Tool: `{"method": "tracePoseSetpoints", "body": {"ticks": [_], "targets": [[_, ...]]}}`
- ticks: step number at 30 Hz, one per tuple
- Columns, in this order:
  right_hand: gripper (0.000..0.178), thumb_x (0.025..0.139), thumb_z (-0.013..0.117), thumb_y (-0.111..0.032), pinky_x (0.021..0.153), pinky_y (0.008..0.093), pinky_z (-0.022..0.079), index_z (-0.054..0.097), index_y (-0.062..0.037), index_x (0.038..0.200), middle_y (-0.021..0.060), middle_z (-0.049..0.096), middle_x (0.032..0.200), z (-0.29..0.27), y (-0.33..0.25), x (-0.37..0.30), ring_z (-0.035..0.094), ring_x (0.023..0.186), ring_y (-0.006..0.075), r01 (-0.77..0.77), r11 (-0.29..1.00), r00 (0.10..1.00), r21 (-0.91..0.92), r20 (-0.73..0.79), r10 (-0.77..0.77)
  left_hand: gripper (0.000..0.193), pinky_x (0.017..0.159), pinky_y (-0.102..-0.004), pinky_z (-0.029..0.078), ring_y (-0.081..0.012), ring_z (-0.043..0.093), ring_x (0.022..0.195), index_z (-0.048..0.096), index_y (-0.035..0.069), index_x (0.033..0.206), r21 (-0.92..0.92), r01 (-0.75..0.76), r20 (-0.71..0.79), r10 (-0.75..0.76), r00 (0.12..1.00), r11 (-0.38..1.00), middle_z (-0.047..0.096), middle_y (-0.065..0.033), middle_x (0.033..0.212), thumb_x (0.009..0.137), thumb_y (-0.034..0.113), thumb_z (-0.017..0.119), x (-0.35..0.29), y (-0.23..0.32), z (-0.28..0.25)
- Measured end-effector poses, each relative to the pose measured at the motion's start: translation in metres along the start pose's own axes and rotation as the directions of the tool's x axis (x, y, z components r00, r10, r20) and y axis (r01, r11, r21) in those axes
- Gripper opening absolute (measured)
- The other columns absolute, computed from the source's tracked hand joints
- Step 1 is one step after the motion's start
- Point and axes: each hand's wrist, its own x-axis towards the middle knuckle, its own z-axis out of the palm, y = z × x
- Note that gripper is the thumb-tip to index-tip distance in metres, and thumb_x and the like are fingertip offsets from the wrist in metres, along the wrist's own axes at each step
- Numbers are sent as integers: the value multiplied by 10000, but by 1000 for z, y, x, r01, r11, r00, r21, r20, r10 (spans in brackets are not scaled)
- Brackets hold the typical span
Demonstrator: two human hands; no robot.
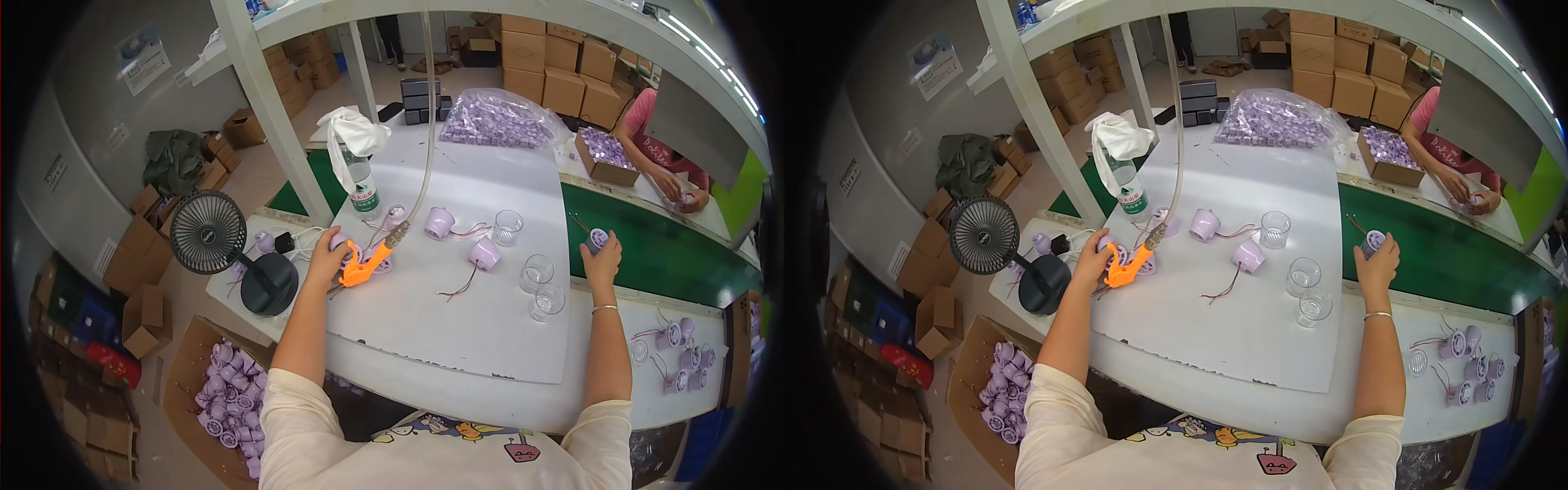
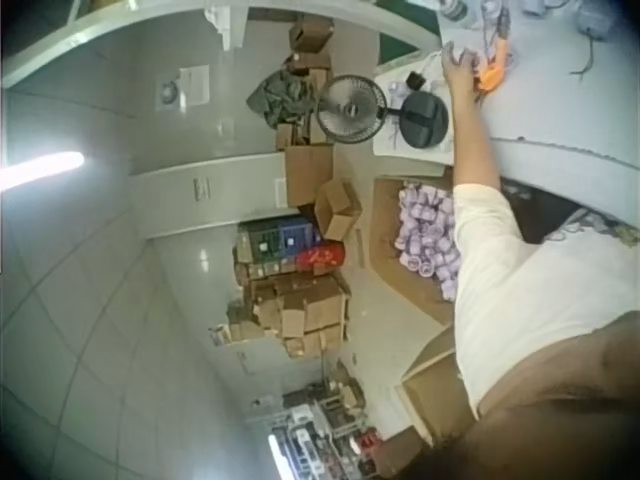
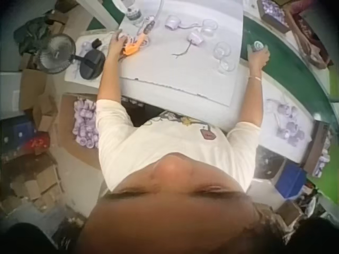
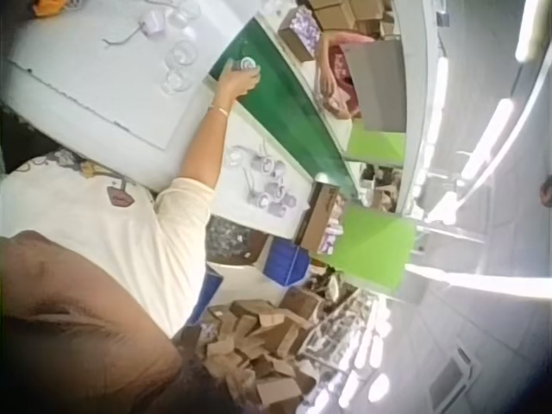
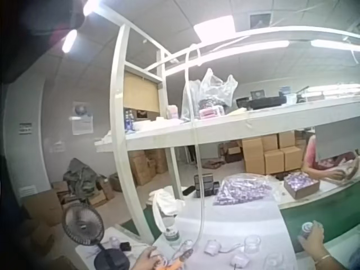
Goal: Assemble small plastic electronic components by cleaning them with compressed air and placing them into clear plastic covers.
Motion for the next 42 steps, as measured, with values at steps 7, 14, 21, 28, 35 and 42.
{"method": "tracePoseSetpoints", "body": {"ticks": [7,14,21,28,35,42], "targets": [[686,761,737,-240,967,506,373,406,-42,1329,220,399,1352,-45,-44,-39,402,1234,392,265,948,960,175,-139,-243,445,737,-304,486,-180,586,888,581,24,1186,-15,-94,-91,92,992,995,597,-106,1039,762,48,712,-24,21,26],[512,728,777,-126,806,317,475,556,-62,1185,71,628,1062,-118,-117,-127,604,961,184,129,564,743,815,297,-599,596,947,-346,385,-251,536,1032,552,57,1222,419,-759,-399,852,339,499,579,-110,1121,672,66,783,-109,94,55],[547,753,786,-153,864,284,466,517,-43,1217,72,589,1133,-118,-148,-193,573,1013,143,-216,292,532,932,363,-765,890,962,-478,404,-288,559,1110,326,35,1389,111,-921,51,924,380,373,584,-179,1185,655,154,815,-216,107,129],[451,805,737,-198,844,269,472,538,-12,1166,58,612,1041,-125,-106,-164,577,963,126,-567,454,275,687,677,-683,604,708,-249,440,-116,544,783,279,-26,1399,-66,-192,809,165,564,979,528,-31,803,899,79,601,-235,107,83],[545,830,719,-201,971,322,447,467,-5,1272,105,585,1116,-124,-105,-196,558,1104,185,-130,520,176,844,536,-826,282,613,-291,427,-185,530,615,507,11,1144,-263,-431,559,500,661,863,575,-94,707,868,-34,546,-247,131,95],[371,839,676,-17,820,278,502,545,-29,1186,48,617,951,-124,-98,-214,600,917,132,-740,151,401,655,611,-683,198,547,-251,439,-97,547,593,470,-1,1060,-111,-697,520,639,566,708,594,-83,726,884,-42,550,-228,143,131]]}}
